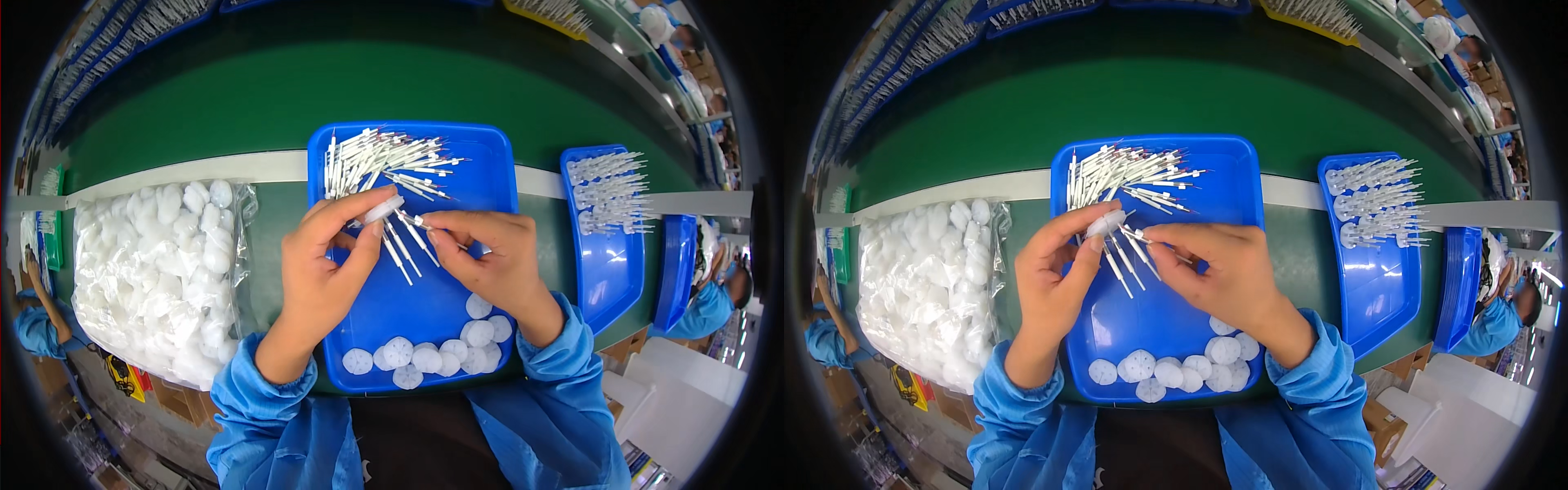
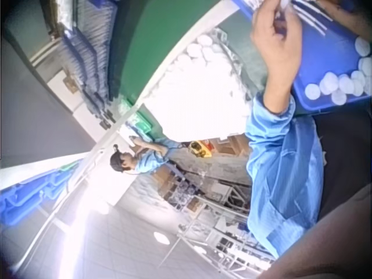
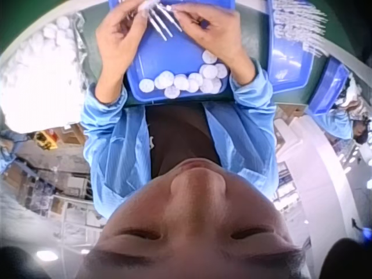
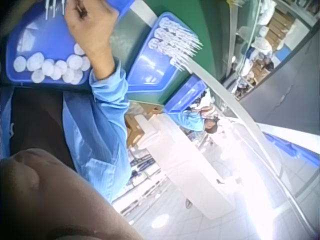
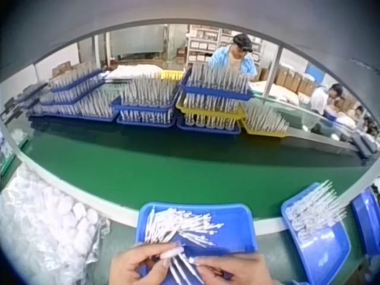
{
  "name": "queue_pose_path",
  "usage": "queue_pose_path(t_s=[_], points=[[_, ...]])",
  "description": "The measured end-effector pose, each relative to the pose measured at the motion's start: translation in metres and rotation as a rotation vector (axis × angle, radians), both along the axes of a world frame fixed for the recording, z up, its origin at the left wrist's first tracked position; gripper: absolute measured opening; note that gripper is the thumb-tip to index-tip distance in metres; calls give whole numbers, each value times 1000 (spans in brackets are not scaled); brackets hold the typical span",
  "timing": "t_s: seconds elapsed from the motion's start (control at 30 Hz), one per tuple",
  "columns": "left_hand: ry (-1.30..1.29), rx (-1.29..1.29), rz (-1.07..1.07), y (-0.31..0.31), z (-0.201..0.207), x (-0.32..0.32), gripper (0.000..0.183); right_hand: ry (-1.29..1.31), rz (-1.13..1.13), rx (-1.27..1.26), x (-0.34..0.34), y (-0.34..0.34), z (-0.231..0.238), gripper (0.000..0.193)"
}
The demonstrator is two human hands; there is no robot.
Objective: The person inserts thin white sticks into small white circular discs at a factory workstation. They pick up a disc and a stick, insert the stick into the disc, and place the assembled unit into a blue tray. The process is repeated continuously throughout the clip.
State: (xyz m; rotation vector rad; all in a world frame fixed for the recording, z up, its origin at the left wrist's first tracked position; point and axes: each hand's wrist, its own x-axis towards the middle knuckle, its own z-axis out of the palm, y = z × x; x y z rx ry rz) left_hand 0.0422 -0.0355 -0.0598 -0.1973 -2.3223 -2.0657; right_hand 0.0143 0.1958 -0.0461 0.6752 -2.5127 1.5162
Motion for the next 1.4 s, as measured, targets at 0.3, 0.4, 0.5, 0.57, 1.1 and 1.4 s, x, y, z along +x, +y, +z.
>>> queue_pose_path(t_s=[0.3, 0.4, 0.5, 0.57, 1.1, 1.4], points=[[291, -323, 39, 7, 9, -3, 36, 28, -48, 129, -1, -7, -1, 14], [373, -449, 37, 10, 8, -2, 39, 139, -74, 218, -1, -10, -6, 14], [411, -522, 69, 13, 6, 0, 36, 289, -98, 317, -2, -9, -6, 13], [319, -505, 84, 14, 9, 3, 36, 363, -99, 343, -2, -9, -4, 13], [168, -336, 84, 14, 9, 7, 38, 254, -56, 226, -1, -8, -7, 17], [339, -425, 80, 8, 13, 0, 54, -138, 134, -165, -11, 0, 5, 32]])
